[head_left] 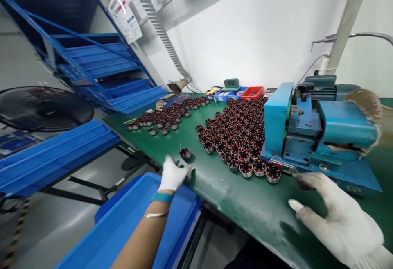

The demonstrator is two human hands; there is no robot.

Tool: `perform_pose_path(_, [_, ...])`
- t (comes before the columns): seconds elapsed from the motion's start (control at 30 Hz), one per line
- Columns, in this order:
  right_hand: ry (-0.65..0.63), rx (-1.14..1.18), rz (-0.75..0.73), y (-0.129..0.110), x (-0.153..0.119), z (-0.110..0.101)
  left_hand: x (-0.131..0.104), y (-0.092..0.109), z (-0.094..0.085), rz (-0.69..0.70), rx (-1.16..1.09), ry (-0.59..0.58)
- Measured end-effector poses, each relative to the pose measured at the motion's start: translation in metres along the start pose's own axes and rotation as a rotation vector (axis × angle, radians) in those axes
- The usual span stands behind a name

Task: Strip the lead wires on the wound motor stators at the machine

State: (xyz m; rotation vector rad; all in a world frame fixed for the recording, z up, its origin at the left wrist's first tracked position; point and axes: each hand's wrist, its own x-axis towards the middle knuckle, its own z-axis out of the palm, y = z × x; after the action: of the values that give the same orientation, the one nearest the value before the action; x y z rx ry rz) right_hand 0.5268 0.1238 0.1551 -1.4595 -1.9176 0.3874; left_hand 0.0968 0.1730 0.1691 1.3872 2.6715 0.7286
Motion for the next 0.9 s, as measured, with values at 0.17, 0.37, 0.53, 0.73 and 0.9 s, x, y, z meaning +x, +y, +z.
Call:
perform_pose_path(0.17, [-0.034,0.014,0.061,0.005,0.005,0.004,0.037,0.020,0.027,0.053,-0.069,-0.118])
perform_pose_path(0.37, [-0.033,-0.004,0.084,-0.003,0.004,0.013,0.049,0.046,0.057,0.099,-0.189,-0.187])
perform_pose_path(0.53, [-0.093,-0.006,0.059,-0.009,0.002,0.016,0.036,0.048,0.049,0.093,-0.316,-0.106])
perform_pose_path(0.73, [-0.276,0.092,0.098,-0.024,0.000,0.014,-0.061,0.084,0.029,0.194,-0.557,-0.136])
perform_pose_path(0.9, [-0.129,0.417,0.174,-0.038,0.000,0.012,-0.139,0.162,0.041,0.461,-0.766,-0.449])
